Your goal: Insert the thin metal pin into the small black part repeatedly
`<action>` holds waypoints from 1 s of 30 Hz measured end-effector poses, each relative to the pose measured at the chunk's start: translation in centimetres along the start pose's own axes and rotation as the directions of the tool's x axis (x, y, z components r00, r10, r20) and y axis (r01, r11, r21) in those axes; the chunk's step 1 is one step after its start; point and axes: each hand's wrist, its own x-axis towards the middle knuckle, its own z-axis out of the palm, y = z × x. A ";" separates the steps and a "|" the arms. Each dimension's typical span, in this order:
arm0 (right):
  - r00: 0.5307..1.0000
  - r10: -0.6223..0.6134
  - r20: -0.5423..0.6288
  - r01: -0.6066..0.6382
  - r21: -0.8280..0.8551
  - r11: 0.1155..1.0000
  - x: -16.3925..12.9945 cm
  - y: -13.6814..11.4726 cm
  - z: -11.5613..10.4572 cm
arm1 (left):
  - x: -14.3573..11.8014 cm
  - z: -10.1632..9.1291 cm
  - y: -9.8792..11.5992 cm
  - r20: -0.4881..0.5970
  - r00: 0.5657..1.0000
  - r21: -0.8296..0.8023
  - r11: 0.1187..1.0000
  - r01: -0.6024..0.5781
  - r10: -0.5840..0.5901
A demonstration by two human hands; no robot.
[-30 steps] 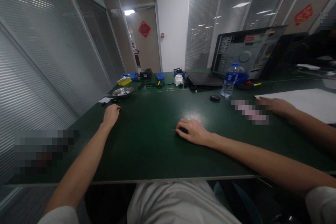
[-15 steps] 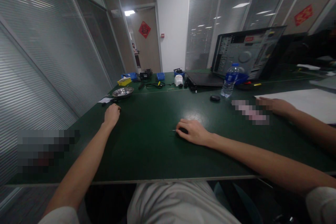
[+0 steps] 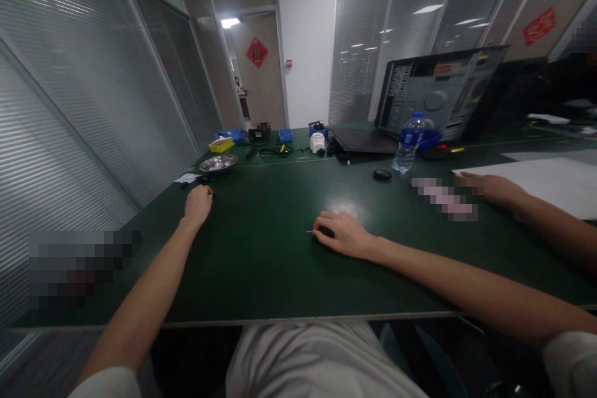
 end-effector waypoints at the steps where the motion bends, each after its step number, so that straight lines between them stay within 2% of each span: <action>1: 1.000 0.000 0.001 0.000 0.000 1.000 0.0 0.0 0.0 | 0.0 0.0 0.0 0.003 1.000 -0.003 1.000 0.013 -0.013; 6: 1.000 -0.004 0.006 0.004 -0.004 1.000 -0.1 0.1 0.1 | 0.0 -0.3 0.4 0.014 0.996 -0.003 0.996 0.089 -0.089; 11: 1.000 0.008 0.005 -0.008 -0.009 1.000 0.0 0.0 0.1 | -0.1 -0.8 0.4 0.070 0.984 -0.125 0.977 0.172 -0.164; 14: 1.000 0.012 0.014 -0.012 0.003 1.000 0.0 0.0 0.0 | 0.0 -1.2 0.3 0.115 0.981 -0.183 0.968 0.174 -0.155; 17: 1.000 0.008 0.010 -0.008 0.011 1.000 0.0 0.0 0.0 | 0.2 -1.7 1.2 0.178 0.980 -0.261 0.956 0.135 -0.090; 19: 1.000 0.005 0.003 -0.005 0.004 1.000 0.0 0.1 0.1 | 0.0 -2.1 2.8 0.222 0.975 -0.329 0.941 0.081 -0.006; 22: 1.000 0.005 -0.006 -0.005 -0.013 1.000 0.0 0.1 0.2 | -1.3 -2.8 6.8 0.271 0.937 -0.519 0.853 -0.051 0.221; 24: 1.000 0.006 -0.009 -0.006 -0.020 1.000 0.0 0.1 0.2 | -2.9 -3.5 10.1 0.265 0.876 -0.667 0.732 -0.135 0.403; 26: 1.000 0.006 -0.008 -0.007 -0.020 1.000 0.0 0.1 0.2 | -5.0 -4.2 13.5 0.207 0.802 -0.778 0.591 -0.214 0.561; 28: 1.000 0.011 -0.009 -0.011 -0.019 1.000 0.0 0.1 0.2 | -7.2 -4.9 16.5 0.140 0.728 -0.835 0.475 -0.277 0.671; 30: 1.000 0.019 -0.011 -0.019 -0.022 1.000 0.0 0.1 0.2 | -9.0 -5.4 18.7 0.097 0.673 -0.854 0.409 -0.322 0.734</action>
